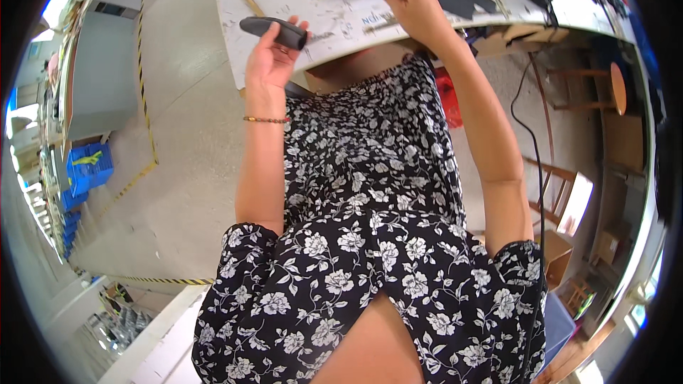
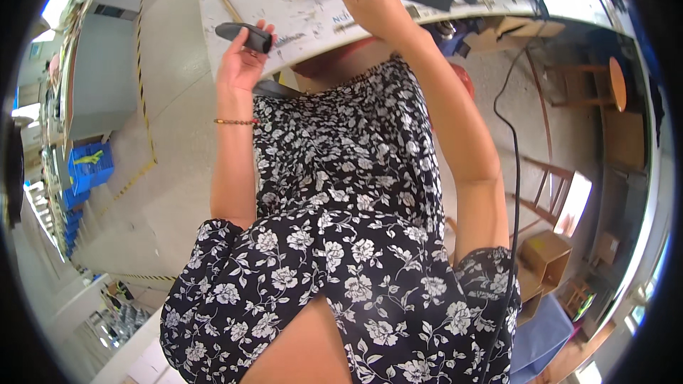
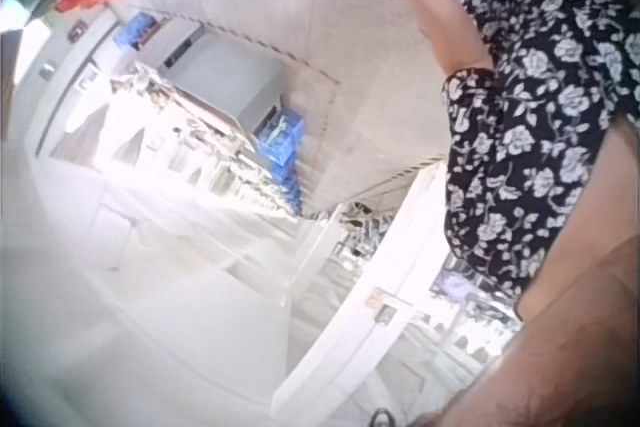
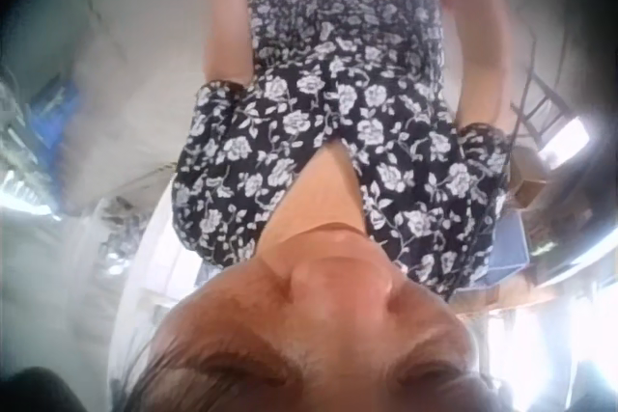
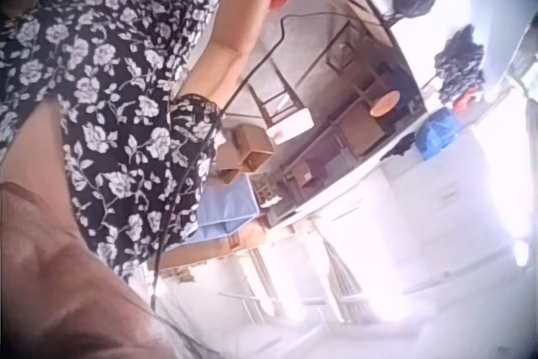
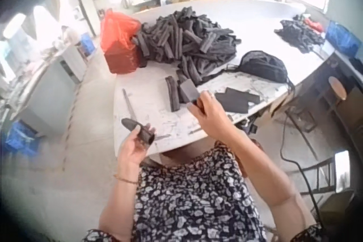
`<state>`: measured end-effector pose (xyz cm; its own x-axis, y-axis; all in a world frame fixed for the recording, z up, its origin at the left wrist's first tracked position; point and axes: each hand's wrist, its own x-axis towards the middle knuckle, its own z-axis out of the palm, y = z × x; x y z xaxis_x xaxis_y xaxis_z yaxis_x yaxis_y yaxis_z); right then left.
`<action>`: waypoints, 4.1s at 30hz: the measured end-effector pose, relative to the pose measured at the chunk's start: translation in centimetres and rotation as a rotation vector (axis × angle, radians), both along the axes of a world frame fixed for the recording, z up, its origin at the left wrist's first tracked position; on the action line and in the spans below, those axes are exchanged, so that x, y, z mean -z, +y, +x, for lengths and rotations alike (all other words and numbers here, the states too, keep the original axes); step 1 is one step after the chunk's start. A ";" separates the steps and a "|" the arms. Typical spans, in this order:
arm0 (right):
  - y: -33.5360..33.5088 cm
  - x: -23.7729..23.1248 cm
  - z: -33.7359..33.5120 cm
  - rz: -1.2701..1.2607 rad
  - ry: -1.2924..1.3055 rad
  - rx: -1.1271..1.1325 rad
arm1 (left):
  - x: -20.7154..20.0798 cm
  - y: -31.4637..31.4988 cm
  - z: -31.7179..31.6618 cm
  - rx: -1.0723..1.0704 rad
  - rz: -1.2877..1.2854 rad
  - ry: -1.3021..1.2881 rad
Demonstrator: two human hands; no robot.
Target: The person stands at a white workbench in a factory setting, repeatedly picking up dark gray fabric pieces. They fold and insert one piece into another, creating a nested assembly. The person handles the items one at a time, placing the finished units on the table.
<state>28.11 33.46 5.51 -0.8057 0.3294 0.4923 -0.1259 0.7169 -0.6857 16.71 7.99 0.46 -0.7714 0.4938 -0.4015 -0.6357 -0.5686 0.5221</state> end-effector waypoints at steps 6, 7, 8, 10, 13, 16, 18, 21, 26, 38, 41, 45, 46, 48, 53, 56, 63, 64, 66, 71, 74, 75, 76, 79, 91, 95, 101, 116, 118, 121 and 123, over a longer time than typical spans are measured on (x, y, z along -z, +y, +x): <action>3.5 -1.2 4.8 -0.121 0.083 0.085 | 0.5 2.9 1.0 0.064 0.086 0.062; 3.9 -1.1 5.7 -0.130 0.091 0.085 | 0.2 3.4 1.3 0.104 0.124 0.051; 4.2 -0.9 6.6 -0.138 0.101 0.083 | 0.0 4.0 1.8 0.143 0.162 0.041; 4.1 -1.1 8.1 -0.236 0.047 0.050 | -0.5 4.7 2.3 0.126 0.102 0.091; 3.9 0.7 8.4 -0.154 0.231 0.095 | -0.8 5.1 1.7 0.105 0.029 0.204; 3.5 0.5 10.2 -0.117 0.092 -0.006 | -2.2 6.0 3.4 0.067 0.031 0.207; 2.4 0.4 11.3 -0.173 0.086 -0.090 | -2.3 6.3 4.1 0.061 0.112 0.196; 1.0 0.8 12.5 -0.149 0.028 -0.148 | -3.4 6.9 6.0 0.028 0.051 0.219; -2.0 -0.5 12.0 -0.148 0.007 -0.250 | -4.4 6.1 6.9 0.059 0.037 0.246; -2.5 -2.2 7.9 0.390 0.040 -0.095 | -5.0 5.4 5.6 0.190 -0.060 0.189; -2.4 -1.8 7.4 0.541 0.075 -0.029 | -5.7 5.8 6.0 0.148 -0.073 0.192; -3.2 -1.6 6.9 0.593 0.070 0.039 | -6.2 6.2 6.6 0.046 -0.132 0.230; -3.4 -1.5 6.6 0.585 0.069 0.046 | -6.4 6.6 6.9 0.017 -0.154 0.255; -4.0 -1.1 6.0 0.564 0.073 0.053 | -6.5 7.0 7.6 -0.047 -0.176 0.333; -6.4 -0.8 5.6 0.338 0.062 -0.008 | -7.4 6.6 8.6 -0.150 -0.088 0.506; -9.4 -1.1 4.3 0.061 0.124 -0.089 | -6.2 6.8 8.0 -0.030 0.078 0.394; -9.4 -0.9 4.4 0.165 0.038 -0.133 | -5.0 6.9 7.8 -0.026 0.211 0.352; -9.4 -1.1 3.8 0.180 0.039 -0.153 | -4.9 7.0 8.2 -0.026 0.201 0.319; -9.8 -1.2 3.3 0.203 0.062 -0.136 | -5.1 6.9 8.3 -0.033 0.180 0.263; -8.8 -0.7 5.4 0.105 -0.052 -0.174 | -5.8 5.2 6.7 -0.051 0.134 0.312; -8.9 -0.9 3.7 0.155 -0.011 -0.246 | -5.1 6.4 7.9 -0.018 0.190 0.228; -8.8 -1.1 3.2 0.176 -0.007 -0.273 | -5.0 6.5 8.3 -0.007 0.222 0.204; -8.8 -1.1 3.2 0.161 -0.043 -0.273 | -4.8 6.4 8.3 0.004 0.209 0.197; -8.7 -0.9 3.5 0.177 -0.110 -0.288 | -4.5 5.8 8.1 0.033 0.175 0.164; -7.5 -0.7 2.4 0.114 0.011 -0.335 | -6.3 5.9 6.9 -0.301 0.227 0.269; -7.6 -0.7 2.2 0.100 -0.016 -0.337 | -5.9 5.8 7.0 -0.277 0.250 0.256; -7.7 -0.8 2.0 0.060 -0.097 -0.345 | -5.6 5.7 7.0 -0.281 0.238 0.230; -11.2 -2.2 1.1 -1.305 -0.145 -0.115 | -6.0 4.7 4.6 -0.184 0.308 0.369; -10.6 -1.8 0.9 -0.653 -0.042 -0.044 | -5.8 3.9 4.3 -0.177 0.287 0.421; -9.8 -2.2 1.2 -0.122 0.249 -0.052 | -2.7 0.9 3.0 -0.272 0.223 0.387; -9.5 -2.4 1.4 -0.066 0.242 -0.091 | -2.3 -0.1 2.9 -0.281 0.220 0.403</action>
<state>29.48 23.92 7.87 -0.6951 0.2990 0.6538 -0.3533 0.6499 -0.6729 19.56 7.88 2.81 -0.9575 0.2851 0.0433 -0.2170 -0.8112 0.5429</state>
